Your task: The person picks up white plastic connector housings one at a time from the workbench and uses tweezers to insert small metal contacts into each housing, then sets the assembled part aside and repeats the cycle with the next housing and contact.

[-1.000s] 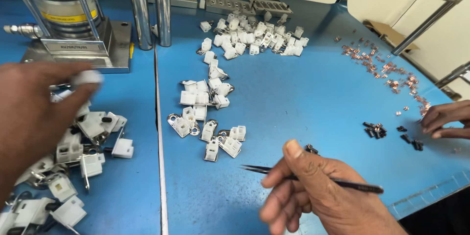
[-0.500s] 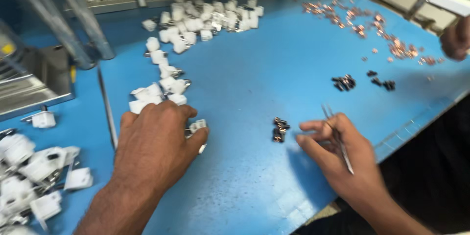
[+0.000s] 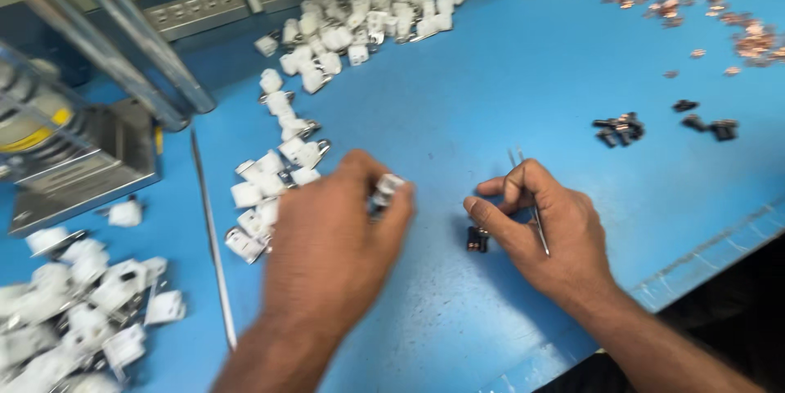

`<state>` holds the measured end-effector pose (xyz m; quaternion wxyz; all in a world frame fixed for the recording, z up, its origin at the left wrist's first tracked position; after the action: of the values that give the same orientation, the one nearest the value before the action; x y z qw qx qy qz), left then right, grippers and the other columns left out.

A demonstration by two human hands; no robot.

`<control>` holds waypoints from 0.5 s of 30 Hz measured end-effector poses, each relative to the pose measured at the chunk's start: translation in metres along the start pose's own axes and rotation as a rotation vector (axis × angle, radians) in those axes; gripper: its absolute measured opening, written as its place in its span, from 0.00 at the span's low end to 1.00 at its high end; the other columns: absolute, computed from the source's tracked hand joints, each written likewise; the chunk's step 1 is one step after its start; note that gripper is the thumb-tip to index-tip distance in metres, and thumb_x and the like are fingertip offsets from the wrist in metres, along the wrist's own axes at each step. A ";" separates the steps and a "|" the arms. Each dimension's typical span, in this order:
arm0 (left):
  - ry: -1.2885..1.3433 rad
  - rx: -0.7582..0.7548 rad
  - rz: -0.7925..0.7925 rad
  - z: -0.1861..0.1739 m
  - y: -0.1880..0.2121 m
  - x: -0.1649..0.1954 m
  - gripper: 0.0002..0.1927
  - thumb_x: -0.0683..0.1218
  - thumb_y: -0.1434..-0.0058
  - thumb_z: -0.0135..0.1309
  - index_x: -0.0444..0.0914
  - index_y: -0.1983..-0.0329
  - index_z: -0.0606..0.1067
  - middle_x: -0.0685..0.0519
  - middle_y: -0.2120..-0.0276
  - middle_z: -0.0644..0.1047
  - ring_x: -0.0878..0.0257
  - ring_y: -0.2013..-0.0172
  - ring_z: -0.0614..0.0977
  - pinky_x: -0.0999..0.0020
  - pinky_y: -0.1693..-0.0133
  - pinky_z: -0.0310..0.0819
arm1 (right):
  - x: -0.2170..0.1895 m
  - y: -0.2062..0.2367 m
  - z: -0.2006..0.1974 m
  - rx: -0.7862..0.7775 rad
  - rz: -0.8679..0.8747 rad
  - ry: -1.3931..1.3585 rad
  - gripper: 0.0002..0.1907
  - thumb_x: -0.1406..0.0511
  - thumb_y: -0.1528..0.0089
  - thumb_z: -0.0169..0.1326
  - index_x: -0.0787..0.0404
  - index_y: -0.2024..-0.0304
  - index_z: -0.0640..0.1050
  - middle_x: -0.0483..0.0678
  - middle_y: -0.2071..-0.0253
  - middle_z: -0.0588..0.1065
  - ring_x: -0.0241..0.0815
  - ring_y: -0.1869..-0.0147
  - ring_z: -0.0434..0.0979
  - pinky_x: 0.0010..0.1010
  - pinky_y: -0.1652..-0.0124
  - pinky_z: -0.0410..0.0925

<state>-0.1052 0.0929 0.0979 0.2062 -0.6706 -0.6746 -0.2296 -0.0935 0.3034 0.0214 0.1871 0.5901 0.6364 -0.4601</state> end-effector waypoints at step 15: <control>0.075 -0.121 0.025 0.052 0.047 -0.022 0.16 0.58 0.45 0.60 0.42 0.69 0.77 0.57 0.87 0.75 0.60 0.81 0.79 0.58 0.73 0.70 | -0.008 -0.055 0.006 -0.368 0.127 0.200 0.16 0.61 0.45 0.67 0.60 0.73 0.72 0.42 0.74 0.83 0.34 0.66 0.85 0.33 0.66 0.74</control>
<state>-0.0564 0.1055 0.0442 0.1934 -0.6812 -0.6428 -0.2923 -0.1441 0.3008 0.0446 0.2563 0.6275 0.6866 -0.2628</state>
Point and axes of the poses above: each hand's wrist, its own y-axis away from the middle knuckle, its own z-axis out of the palm, x = y × z, the point moved 3 cm from there along -y, towards the middle knuckle
